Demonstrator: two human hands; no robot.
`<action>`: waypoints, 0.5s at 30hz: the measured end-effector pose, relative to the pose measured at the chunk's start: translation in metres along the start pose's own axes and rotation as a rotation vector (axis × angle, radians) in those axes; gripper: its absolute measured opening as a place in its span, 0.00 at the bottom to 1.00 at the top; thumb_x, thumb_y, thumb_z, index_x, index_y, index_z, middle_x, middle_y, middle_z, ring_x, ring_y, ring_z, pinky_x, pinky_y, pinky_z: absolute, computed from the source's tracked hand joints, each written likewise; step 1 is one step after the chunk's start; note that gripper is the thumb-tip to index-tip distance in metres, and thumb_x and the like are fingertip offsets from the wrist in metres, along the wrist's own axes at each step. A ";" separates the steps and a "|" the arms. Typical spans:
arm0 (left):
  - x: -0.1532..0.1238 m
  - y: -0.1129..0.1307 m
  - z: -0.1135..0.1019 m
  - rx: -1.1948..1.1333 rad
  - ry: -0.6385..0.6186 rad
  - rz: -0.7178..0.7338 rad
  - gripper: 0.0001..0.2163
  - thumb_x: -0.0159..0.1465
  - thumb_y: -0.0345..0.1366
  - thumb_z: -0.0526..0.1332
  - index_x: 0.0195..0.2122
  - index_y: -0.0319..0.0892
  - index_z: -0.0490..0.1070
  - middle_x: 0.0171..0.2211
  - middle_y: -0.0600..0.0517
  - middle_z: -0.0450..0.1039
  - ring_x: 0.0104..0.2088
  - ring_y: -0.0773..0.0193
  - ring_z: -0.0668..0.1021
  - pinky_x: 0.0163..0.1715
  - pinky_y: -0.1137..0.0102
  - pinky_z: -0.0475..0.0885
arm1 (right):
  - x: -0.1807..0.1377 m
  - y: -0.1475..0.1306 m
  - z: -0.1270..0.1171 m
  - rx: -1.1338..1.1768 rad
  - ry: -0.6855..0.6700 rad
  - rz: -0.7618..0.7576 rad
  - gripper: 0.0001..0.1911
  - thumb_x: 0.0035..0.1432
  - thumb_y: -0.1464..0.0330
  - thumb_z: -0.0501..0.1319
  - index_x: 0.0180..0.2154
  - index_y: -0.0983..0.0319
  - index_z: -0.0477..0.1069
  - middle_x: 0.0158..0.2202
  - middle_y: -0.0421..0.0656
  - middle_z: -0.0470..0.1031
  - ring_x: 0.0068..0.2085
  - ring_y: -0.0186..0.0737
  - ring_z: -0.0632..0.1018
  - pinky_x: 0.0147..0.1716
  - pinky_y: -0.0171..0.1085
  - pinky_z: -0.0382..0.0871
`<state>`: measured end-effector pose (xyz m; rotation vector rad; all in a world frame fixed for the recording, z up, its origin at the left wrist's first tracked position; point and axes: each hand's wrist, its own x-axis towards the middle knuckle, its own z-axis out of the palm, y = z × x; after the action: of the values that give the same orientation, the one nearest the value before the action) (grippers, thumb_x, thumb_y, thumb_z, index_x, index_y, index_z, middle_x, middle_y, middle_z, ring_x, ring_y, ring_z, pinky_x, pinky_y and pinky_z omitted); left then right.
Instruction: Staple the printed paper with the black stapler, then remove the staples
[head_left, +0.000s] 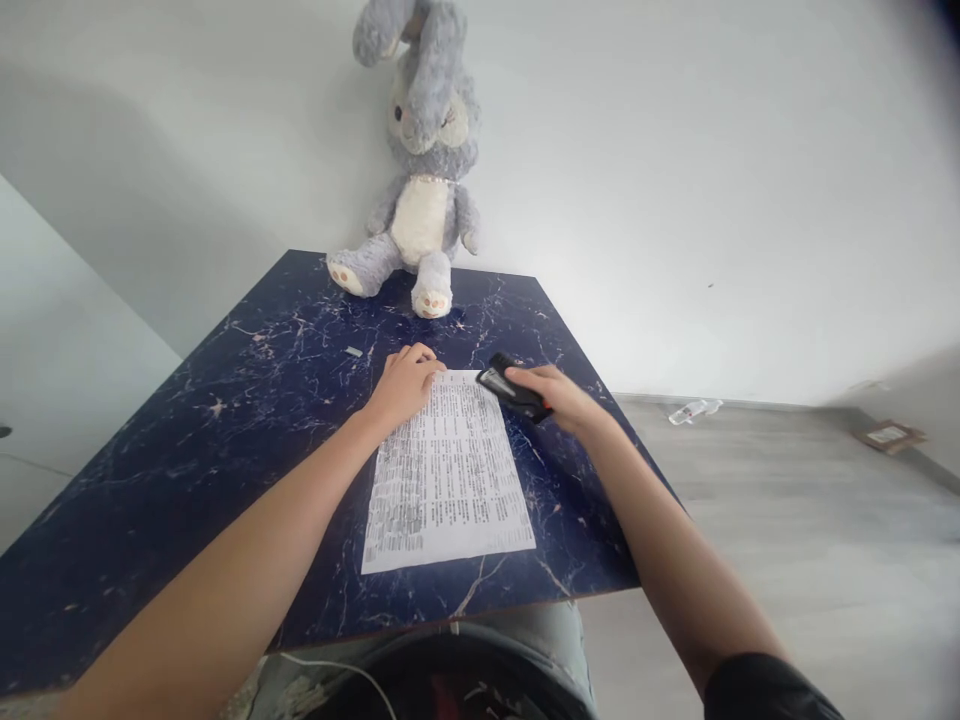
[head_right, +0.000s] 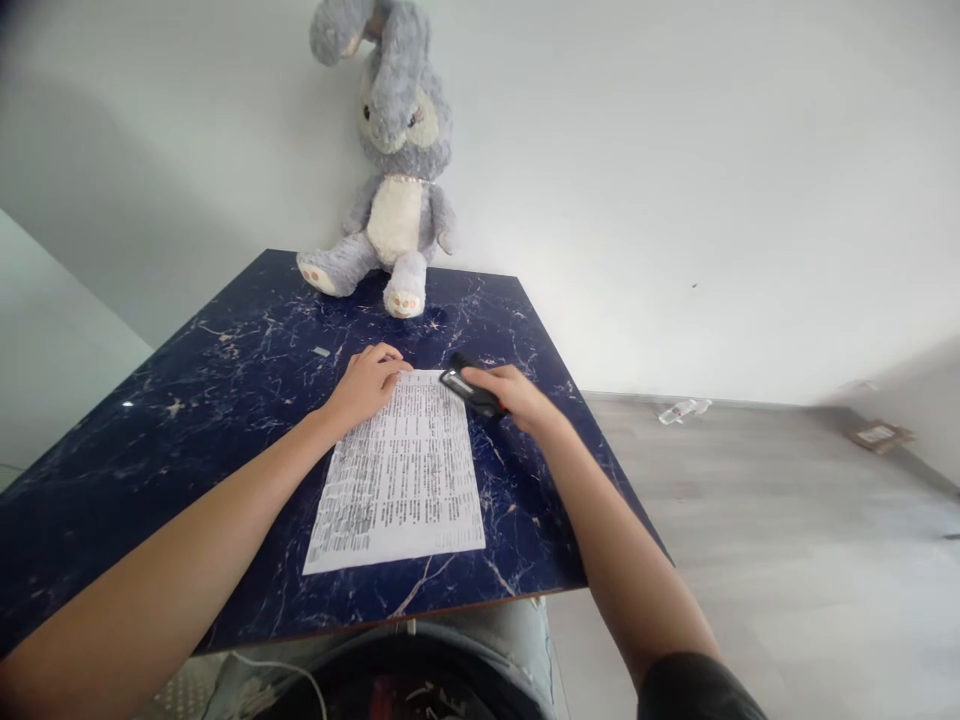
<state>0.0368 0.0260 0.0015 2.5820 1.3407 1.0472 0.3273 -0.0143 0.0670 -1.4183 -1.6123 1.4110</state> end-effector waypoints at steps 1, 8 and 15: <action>0.001 0.000 -0.001 -0.011 0.044 -0.017 0.15 0.67 0.24 0.55 0.45 0.46 0.79 0.47 0.46 0.73 0.49 0.52 0.74 0.51 0.53 0.69 | -0.001 -0.003 0.016 -0.031 -0.049 -0.054 0.29 0.58 0.42 0.68 0.33 0.64 0.79 0.28 0.45 0.76 0.26 0.39 0.72 0.24 0.38 0.61; 0.005 -0.002 -0.006 -0.082 0.106 -0.077 0.20 0.61 0.19 0.51 0.43 0.43 0.79 0.44 0.45 0.74 0.46 0.53 0.76 0.49 0.56 0.73 | -0.010 -0.017 0.081 -0.355 -0.216 -0.466 0.25 0.67 0.46 0.62 0.34 0.61 0.77 0.27 0.39 0.70 0.27 0.35 0.66 0.28 0.37 0.56; 0.005 -0.012 -0.005 -0.267 0.061 -0.251 0.18 0.57 0.22 0.51 0.31 0.44 0.81 0.35 0.50 0.82 0.37 0.59 0.81 0.43 0.63 0.75 | -0.007 -0.010 0.077 -0.489 -0.194 -0.532 0.24 0.70 0.49 0.59 0.30 0.61 0.74 0.24 0.38 0.68 0.24 0.34 0.66 0.27 0.37 0.55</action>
<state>0.0270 0.0356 0.0041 2.1463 1.3853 1.1757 0.2573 -0.0457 0.0558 -0.9811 -2.3574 0.8971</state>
